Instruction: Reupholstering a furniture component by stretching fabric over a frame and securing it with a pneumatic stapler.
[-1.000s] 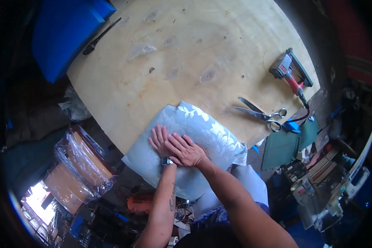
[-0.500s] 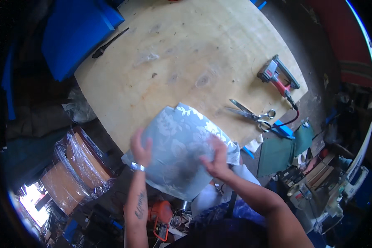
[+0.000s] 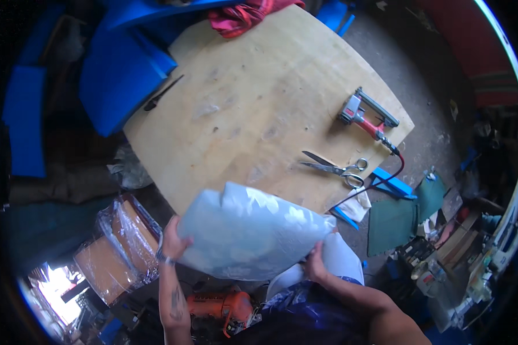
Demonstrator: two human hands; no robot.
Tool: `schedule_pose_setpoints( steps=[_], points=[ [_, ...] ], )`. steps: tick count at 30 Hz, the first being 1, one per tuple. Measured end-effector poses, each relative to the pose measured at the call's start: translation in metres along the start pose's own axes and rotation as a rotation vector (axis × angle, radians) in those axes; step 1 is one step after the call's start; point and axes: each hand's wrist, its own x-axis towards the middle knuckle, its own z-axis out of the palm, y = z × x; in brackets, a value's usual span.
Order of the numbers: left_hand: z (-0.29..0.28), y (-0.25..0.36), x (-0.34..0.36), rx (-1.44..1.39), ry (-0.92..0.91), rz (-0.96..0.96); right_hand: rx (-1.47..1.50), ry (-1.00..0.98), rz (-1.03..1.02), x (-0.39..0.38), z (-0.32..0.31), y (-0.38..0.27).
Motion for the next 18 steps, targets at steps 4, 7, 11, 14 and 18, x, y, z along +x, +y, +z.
schedule_pose_setpoints(
  steps=[4, 7, 11, 14, 18],
  points=[
    [-0.075, 0.143, -0.137, 0.279, 0.161, 0.310, -1.107, -0.268, -0.779, -0.047, 0.054, -0.052],
    [-0.058, 0.170, -0.183, 0.315, 0.375, 0.432, -0.222, -0.316, 0.143, -0.016, 0.085, -0.069],
    [0.034, 0.115, -0.185, 0.470, 0.579, 0.482, -0.391, -0.294, 0.049, 0.028, 0.139, -0.091],
    [0.129, 0.014, -0.144, 0.513, 0.605, 0.330, -0.561, -0.247, 0.034, 0.066, 0.134, -0.100],
    [0.226, -0.067, -0.083, 0.552, 0.308, -0.024, -0.948, -0.113, -0.024, 0.120, 0.058, -0.102]
  ],
)
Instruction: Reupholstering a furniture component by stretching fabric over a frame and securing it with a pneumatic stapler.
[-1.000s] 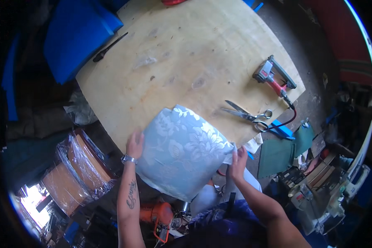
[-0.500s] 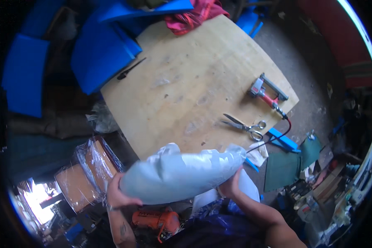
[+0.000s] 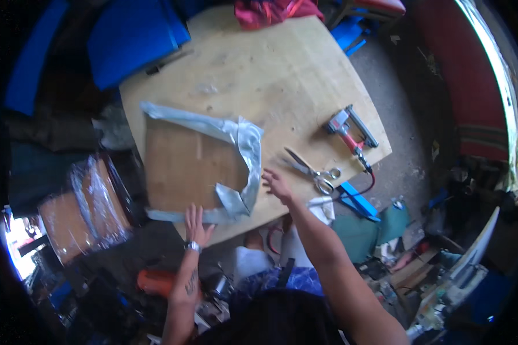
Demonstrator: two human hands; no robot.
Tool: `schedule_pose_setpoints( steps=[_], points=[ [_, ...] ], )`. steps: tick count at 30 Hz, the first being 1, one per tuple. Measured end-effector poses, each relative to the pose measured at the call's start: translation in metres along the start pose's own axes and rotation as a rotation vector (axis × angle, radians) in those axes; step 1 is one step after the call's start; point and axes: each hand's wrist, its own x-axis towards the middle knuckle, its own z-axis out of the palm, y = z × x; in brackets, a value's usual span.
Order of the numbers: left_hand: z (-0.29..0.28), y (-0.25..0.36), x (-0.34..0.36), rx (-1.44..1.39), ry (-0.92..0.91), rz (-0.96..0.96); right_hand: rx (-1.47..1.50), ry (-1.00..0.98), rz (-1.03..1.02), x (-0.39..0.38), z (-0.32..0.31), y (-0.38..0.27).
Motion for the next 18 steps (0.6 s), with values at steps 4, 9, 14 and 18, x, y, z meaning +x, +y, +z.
schedule_pose_setpoints(
  steps=[4, 9, 14, 18],
  points=[
    [0.026, 0.026, 0.031, -0.164, 0.026, -0.084, -0.920, 0.561, -0.650, -0.004, -0.124, 0.052],
    [0.000, 0.025, 0.047, 0.048, 0.136, 0.019, -1.723, 0.633, -0.627, -0.026, -0.176, 0.040],
    [-0.023, 0.050, 0.053, -0.515, 0.300, -0.018, -1.544, 0.314, 0.077, -0.017, -0.182, 0.022],
    [-0.046, 0.080, 0.066, -0.448, 0.279, 0.214, -1.075, 0.142, 0.091, -0.061, -0.160, 0.040]
  ],
)
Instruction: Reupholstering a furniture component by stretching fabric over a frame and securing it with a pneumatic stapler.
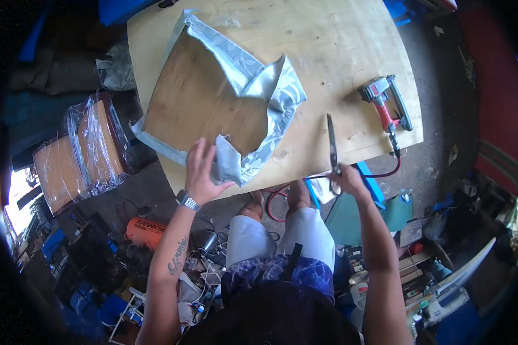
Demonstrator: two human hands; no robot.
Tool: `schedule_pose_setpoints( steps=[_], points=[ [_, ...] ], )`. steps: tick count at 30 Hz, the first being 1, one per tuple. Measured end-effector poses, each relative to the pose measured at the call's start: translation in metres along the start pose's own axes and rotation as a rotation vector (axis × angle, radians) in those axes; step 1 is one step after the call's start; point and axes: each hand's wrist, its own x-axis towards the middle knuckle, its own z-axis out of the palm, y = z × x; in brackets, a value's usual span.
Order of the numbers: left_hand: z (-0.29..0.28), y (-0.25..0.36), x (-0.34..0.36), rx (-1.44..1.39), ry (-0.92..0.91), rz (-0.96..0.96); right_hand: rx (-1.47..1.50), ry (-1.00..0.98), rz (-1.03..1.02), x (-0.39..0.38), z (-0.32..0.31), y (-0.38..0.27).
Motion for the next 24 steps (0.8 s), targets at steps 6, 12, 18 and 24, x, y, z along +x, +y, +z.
schedule_pose_setpoints(
  steps=[6, 12, 18, 24],
  points=[
    [0.016, -0.027, 0.014, 0.353, -0.552, 0.538, 0.612, -0.471, -0.109, -0.129, 0.110, 0.005],
    [0.005, -0.042, -0.008, 0.244, -0.436, 0.665, 1.537, -0.403, 0.042, -0.244, 0.243, -0.036],
    [0.002, -0.042, -0.038, 0.214, -0.360, 0.701, 1.392, -0.010, -0.327, -0.229, 0.263, -0.055],
    [0.005, -0.042, -0.003, 0.120, -0.315, 0.717, 0.590, 0.188, -0.284, -0.162, 0.230, -0.058]
  ],
)
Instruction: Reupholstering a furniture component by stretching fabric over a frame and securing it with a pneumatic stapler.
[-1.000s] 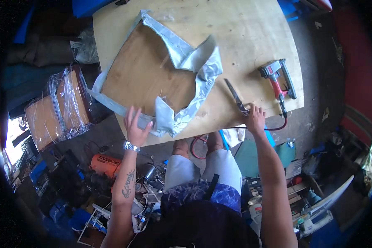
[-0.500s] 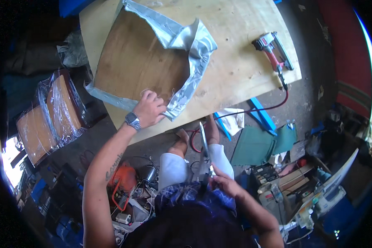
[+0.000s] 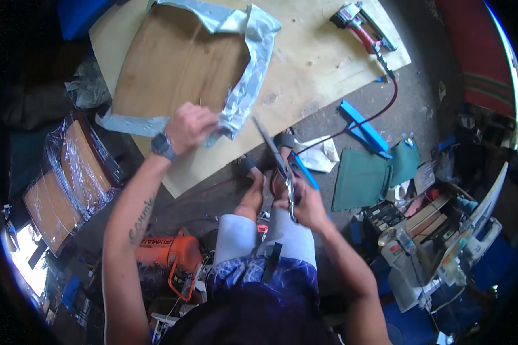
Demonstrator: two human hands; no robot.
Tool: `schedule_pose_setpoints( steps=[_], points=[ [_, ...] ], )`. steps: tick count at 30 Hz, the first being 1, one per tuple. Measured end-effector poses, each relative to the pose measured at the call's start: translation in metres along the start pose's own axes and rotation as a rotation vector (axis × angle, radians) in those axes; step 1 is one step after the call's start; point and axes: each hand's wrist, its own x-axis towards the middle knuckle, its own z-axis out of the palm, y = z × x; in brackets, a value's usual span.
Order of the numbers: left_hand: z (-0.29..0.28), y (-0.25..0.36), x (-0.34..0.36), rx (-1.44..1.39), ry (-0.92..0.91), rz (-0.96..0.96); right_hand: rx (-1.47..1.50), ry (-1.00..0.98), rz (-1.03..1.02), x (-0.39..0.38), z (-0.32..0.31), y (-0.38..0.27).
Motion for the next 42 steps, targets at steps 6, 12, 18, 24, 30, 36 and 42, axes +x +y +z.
schedule_pose_setpoints(
  steps=[6, 12, 18, 24, 30, 36, 42],
  points=[
    [-0.007, -0.009, 0.017, -0.022, -0.142, 0.114, -0.837, 0.126, -0.377, 0.060, -0.032, 0.035],
    [-0.004, -0.005, 0.023, -0.092, -0.111, 0.120, -1.115, 0.065, -0.500, 0.108, -0.044, 0.028],
    [0.002, -0.008, 0.032, -0.033, -0.149, 0.168, -1.203, 0.116, -0.639, 0.147, -0.024, 0.002],
    [0.007, -0.017, 0.024, -0.049, -0.158, 0.148, -1.295, 0.060, -0.708, 0.167, -0.024, -0.003],
    [0.001, -0.008, 0.018, -0.128, -0.132, 0.084, -1.329, -0.017, -0.802, 0.171, -0.036, -0.001],
    [-0.003, -0.012, 0.026, -0.126, -0.292, 0.016, -1.354, -0.041, -0.848, 0.180, -0.032, -0.014],
    [0.035, -0.043, 0.020, -0.329, -0.096, 0.223, -1.386, -0.007, -0.926, 0.184, -0.022, -0.021]
  ],
)
